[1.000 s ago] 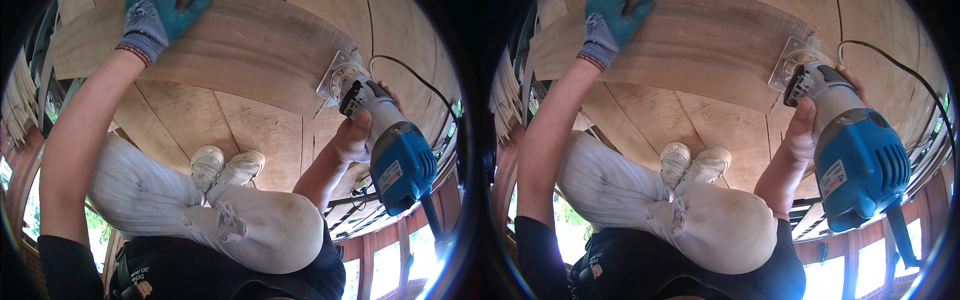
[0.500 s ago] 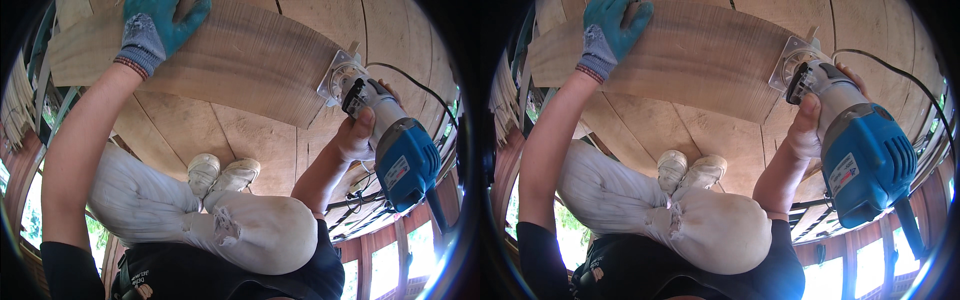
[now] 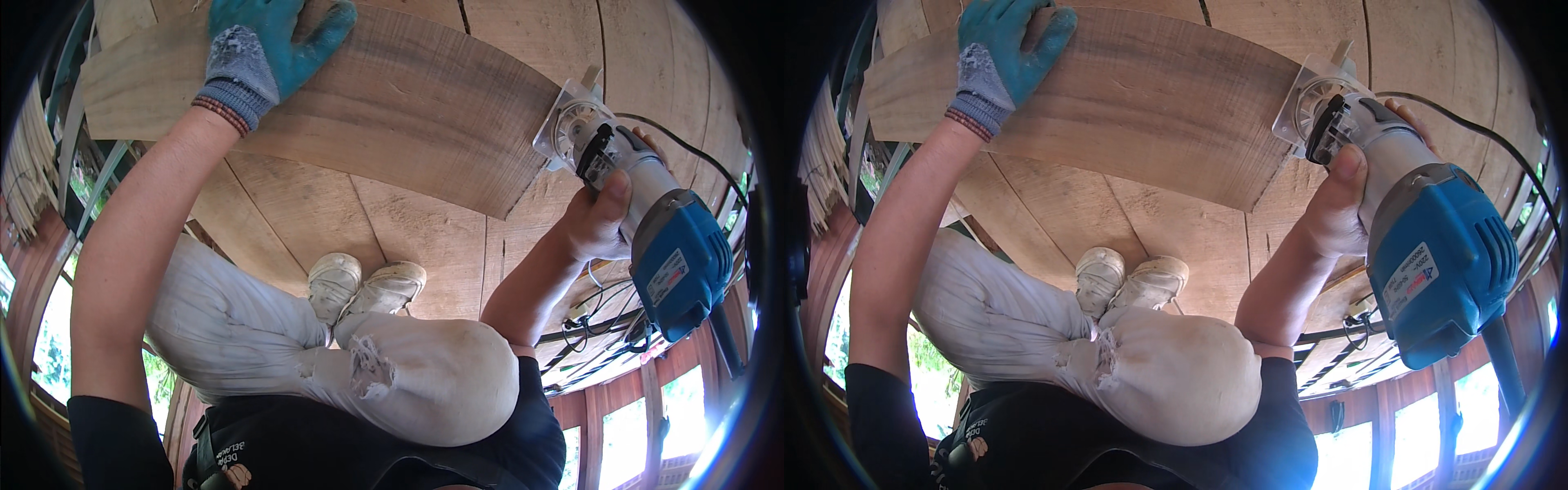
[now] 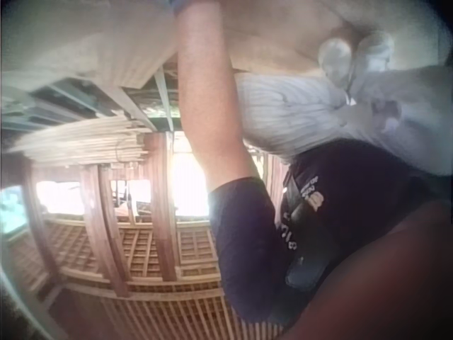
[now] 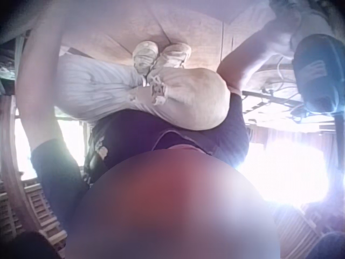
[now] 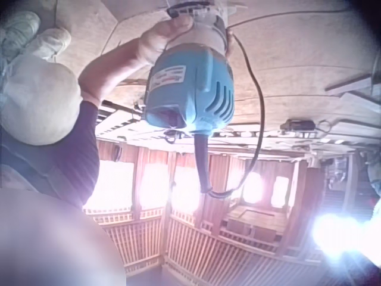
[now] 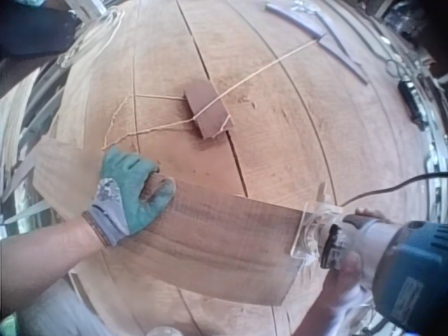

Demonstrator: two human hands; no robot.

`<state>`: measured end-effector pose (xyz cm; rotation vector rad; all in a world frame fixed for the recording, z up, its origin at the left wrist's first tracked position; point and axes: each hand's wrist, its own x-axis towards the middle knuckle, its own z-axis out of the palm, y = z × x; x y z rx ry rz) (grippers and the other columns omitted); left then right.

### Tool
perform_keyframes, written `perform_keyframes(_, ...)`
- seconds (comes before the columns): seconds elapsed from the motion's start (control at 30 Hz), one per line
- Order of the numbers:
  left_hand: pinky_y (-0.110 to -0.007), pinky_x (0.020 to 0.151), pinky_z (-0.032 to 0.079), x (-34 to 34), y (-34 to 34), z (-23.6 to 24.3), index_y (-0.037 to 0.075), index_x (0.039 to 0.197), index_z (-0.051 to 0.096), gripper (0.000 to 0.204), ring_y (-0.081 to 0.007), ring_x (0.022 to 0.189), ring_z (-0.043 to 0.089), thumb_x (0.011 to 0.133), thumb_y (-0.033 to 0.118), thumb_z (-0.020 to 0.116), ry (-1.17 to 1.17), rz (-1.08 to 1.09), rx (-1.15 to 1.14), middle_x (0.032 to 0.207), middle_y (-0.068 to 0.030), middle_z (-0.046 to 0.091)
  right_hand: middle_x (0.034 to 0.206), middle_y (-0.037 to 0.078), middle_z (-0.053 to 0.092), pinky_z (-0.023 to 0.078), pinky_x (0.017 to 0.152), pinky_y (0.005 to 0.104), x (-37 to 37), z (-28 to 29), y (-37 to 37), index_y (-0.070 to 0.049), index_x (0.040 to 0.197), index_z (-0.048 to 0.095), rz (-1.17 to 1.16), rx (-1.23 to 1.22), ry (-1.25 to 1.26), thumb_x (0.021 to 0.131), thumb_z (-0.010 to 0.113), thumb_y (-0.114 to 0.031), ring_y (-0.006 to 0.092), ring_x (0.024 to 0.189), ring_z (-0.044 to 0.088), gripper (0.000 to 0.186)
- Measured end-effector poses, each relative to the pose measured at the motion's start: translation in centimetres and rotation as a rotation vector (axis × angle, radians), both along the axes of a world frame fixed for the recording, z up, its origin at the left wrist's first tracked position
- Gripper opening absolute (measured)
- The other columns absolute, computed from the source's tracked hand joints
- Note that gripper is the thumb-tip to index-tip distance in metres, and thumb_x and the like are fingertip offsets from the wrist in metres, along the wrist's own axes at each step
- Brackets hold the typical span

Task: The person cuts a wooden plank with a hand saw, then uses a handheld electric router to shape the plank's edge. The person works on a wooden deck structure outdoors.

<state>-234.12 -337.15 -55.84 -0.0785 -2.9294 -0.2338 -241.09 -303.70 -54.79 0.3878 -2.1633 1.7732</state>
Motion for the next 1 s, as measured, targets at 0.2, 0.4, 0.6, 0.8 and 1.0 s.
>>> perform_keyframes(0.2,-0.048,0.086,0.041,0.0,-0.2,0.2,0.008,0.085,0.061,0.027,-0.0344,0.083,0.059,0.083,0.032,0.075,-0.048,0.014,0.007,0.08,-0.0112,0.06,0.111,0.014,0.066,0.056,0.089,0.0348,-0.6,0.4,0.1,0.004,0.121,0.057,0.028,0.035,-0.022,0.084,0.085,-0.036,0.0231,0.099,0.067,0.061)
perform_keyframes(0.4,-0.048,0.086,0.041,0.0,-0.3,-0.3,0.008,0.087,0.061,0.028,-0.0346,0.083,0.059,0.084,0.032,0.074,0.0,-0.013,0.007,0.081,-0.0118,0.06,0.11,0.015,0.066,0.056,0.089,0.0358,-1.4,-0.2,0.0,0.005,0.119,0.057,0.032,-0.001,0.011,0.084,0.085,-0.038,0.024,0.098,0.067,0.062)
perform_keyframes(0.6,-0.048,0.087,0.041,0.2,-0.3,0.1,0.008,0.087,0.061,0.029,-0.0342,0.083,0.059,0.084,0.033,0.074,-0.069,-0.001,0.001,0.081,-0.0116,0.06,0.112,0.017,0.067,0.058,0.088,0.0364,-1.8,-0.3,0.0,0.006,0.118,0.057,0.034,-0.003,0.038,0.084,0.084,-0.033,0.0243,0.098,0.067,0.059)
perform_keyframes(0.8,-0.048,0.087,0.041,0.0,-0.3,-0.4,0.008,0.086,0.061,0.028,-0.034,0.082,0.059,0.084,0.032,0.074,-0.015,0.004,0.009,0.08,-0.0113,0.059,0.112,0.019,0.067,0.059,0.088,0.0393,-2.3,-0.5,-0.1,0.007,0.118,0.057,0.039,-0.036,0.075,0.083,0.084,-0.029,0.0265,0.098,0.069,0.057)
perform_keyframes(1.0,-0.049,0.087,0.041,0.2,-0.4,-0.4,0.009,0.086,0.06,0.028,-0.0339,0.082,0.058,0.084,0.032,0.075,-0.046,0.014,-0.003,0.079,-0.0111,0.059,0.112,0.02,0.067,0.06,0.089,0.0396,-2.5,-0.8,-0.2,0.008,0.119,0.056,0.04,-0.086,0.063,0.085,0.084,-0.028,0.0273,0.099,0.069,0.057)
